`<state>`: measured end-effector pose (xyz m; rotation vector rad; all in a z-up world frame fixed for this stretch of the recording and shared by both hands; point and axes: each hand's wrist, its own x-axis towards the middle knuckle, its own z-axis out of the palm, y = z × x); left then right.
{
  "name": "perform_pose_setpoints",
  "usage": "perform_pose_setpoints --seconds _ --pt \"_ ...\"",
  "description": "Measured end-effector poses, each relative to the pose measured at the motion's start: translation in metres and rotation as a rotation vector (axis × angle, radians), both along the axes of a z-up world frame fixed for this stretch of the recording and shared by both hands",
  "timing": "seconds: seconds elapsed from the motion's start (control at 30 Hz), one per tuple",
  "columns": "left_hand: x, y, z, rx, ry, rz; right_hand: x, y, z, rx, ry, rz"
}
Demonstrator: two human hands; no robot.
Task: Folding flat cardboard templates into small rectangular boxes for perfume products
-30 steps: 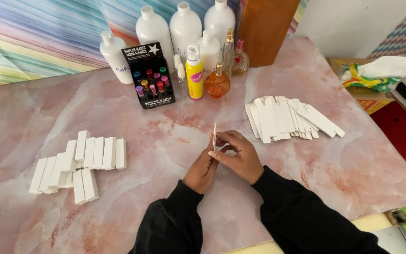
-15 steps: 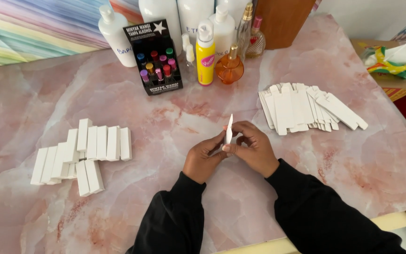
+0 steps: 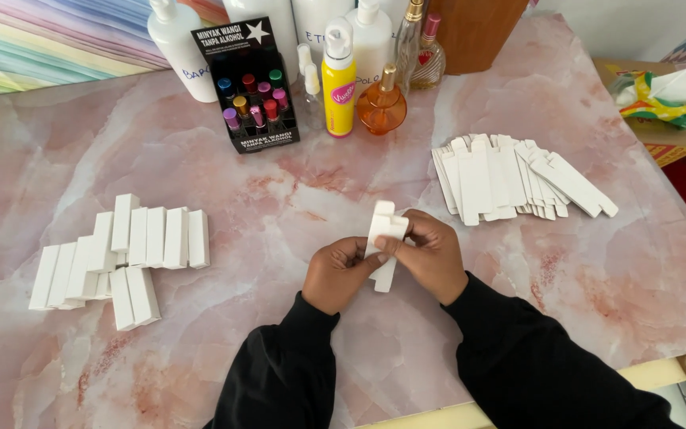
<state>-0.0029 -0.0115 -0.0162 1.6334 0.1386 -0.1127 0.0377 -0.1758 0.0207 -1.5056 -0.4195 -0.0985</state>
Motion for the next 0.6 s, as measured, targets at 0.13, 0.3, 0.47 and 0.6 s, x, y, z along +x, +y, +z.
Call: perform_pose_setpoints --seconds 0.13,0.3,0.47,0.6 --pt "-0.005 -0.005 0.038 -0.082 0.004 -0.014 0.011 -0.009 -0.006 0.073 0.237 0.018" --pt "0.003 -0.001 0.018 -0.25 -0.094 0.111 0.024 -0.017 -0.012 0.288 0.428 -0.002" --pt "0.009 0.013 0.02 -0.445 -0.154 0.31 0.014 -0.014 0.0 0.199 0.424 0.062" --pt "0.013 0.014 0.007 -0.55 -0.087 0.316 0.004 -0.006 0.016 0.1 0.502 0.156"
